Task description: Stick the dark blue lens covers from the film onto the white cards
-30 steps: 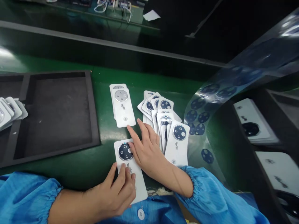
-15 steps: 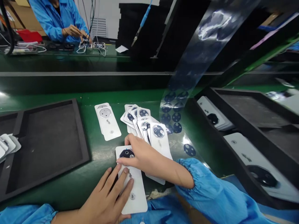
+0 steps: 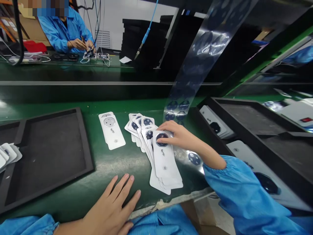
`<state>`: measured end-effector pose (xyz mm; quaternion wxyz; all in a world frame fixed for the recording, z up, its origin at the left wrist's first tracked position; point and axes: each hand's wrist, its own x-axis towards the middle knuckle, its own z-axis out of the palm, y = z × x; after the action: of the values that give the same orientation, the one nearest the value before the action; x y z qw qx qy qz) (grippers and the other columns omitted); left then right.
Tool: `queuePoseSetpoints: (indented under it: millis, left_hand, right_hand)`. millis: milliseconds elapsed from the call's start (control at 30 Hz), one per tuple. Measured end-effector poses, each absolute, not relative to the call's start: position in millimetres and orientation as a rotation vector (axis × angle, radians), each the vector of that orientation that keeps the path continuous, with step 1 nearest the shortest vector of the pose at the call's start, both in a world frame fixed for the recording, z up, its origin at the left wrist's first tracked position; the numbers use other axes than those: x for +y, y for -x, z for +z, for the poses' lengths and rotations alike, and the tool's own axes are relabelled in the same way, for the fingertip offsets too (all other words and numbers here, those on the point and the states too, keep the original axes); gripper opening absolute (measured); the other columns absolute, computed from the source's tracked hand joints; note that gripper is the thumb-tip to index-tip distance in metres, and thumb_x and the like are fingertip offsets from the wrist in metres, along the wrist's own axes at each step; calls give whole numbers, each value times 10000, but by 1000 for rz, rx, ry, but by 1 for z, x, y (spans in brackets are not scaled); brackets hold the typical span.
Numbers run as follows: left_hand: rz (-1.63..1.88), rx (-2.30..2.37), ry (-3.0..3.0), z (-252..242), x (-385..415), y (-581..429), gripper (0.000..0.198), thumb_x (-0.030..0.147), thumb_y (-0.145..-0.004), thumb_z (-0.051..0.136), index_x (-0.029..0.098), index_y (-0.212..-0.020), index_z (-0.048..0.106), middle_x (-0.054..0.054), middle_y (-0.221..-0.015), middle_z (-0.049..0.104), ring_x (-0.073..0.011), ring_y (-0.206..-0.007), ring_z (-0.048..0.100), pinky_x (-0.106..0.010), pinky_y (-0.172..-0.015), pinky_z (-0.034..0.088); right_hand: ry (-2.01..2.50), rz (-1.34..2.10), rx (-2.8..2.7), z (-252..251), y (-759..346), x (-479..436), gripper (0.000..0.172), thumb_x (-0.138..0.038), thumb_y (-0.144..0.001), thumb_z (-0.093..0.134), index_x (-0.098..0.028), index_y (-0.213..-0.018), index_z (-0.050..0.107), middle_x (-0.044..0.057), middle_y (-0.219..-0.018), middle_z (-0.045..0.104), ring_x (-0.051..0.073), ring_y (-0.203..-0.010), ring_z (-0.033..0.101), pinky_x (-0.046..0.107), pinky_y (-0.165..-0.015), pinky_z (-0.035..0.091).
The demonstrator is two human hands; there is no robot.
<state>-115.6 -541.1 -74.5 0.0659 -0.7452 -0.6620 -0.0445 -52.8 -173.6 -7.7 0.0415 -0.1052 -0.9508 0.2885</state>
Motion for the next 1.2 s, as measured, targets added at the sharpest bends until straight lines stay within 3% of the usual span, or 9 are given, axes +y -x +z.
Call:
queuePoseSetpoints:
  millis: [133, 367, 533, 700, 767, 867, 1133, 1200]
  left_hand:
    - [-125, -1998, 2251, -73, -540, 115, 797, 495, -887, 693, 168, -1559, 415, -229, -1561, 437, -426, -1415, 427, -574, -1082, 402]
    - [-154, -1938, 2212, -79, -542, 119, 971, 735, -894, 608, 160, -1616, 307, -253, -1576, 398, -473, -1439, 360, -614, -1088, 382]
    - [-319, -1962, 1978, -93, -520, 86, 1139, 851, -771, 651, 242, -1642, 242, -280, -1636, 264, -534, -1495, 245, -684, -1060, 394]
    - [-590, -2453, 1388, -96, -430, 18, 1226, 747, -721, 753, 194, -1657, 186, -240, -1688, 136, -539, -1528, 141, -689, -1098, 396]
    - [-670, -2537, 1206, -94, -393, 7, 1177, 708, -745, 750, 209, -1656, 197, -218, -1705, 59, -572, -1514, 134, -748, -1095, 362]
    - [-659, -2574, 1104, -95, -363, 14, 1019, 556, -821, 734, 226, -1646, 236, -214, -1707, -40, -619, -1475, 189, -796, -1063, 352]
    - [-660, -2631, 868, -104, -365, 21, 922, 374, -811, 745, 158, -1606, 330, -241, -1699, 30, -550, -1506, 200, -706, -1138, 358]
    - [-652, -2635, 848, -103, -364, 21, 882, 382, -810, 752, 151, -1574, 379, -245, -1690, 102, -523, -1512, 217, -690, -1143, 363]
  right_hand:
    - [274, 575, -2851, -30, 56, -166, 470, -536, -900, 686, -220, -1247, 718, 140, -1423, 574, 355, -1385, 436, 588, -1137, 398]
    - [524, 954, -2824, -6, 50, -173, 677, -568, -962, 587, -202, -1521, 477, 137, -1528, 537, 320, -1294, 607, 477, -1011, 551]
    - [491, 1086, -2874, -1, 100, -170, 676, -534, -1025, 474, -172, -1589, 387, 138, -1623, 421, 293, -1433, 489, 434, -1182, 409]
    - [581, 999, -2987, -8, 166, -178, 636, -491, -985, 600, -115, -1490, 515, 224, -1534, 493, 368, -1422, 468, 510, -1173, 372]
    - [660, 933, -3043, -9, 180, -182, 621, -505, -951, 660, -140, -1440, 545, 199, -1492, 518, 366, -1365, 507, 568, -1132, 394]
    - [724, 867, -3123, -8, 189, -184, 564, -519, -950, 667, -178, -1387, 560, 134, -1407, 569, 303, -1241, 583, 537, -1048, 475]
    - [968, 724, -3141, -5, 179, -191, 566, -585, -1011, 534, -153, -1376, 551, 130, -1243, 648, 249, -1049, 667, 458, -914, 554]
    - [934, 677, -3118, -5, 176, -196, 575, -582, -1030, 483, -139, -1393, 531, 153, -1272, 631, 269, -1097, 649, 468, -935, 531]
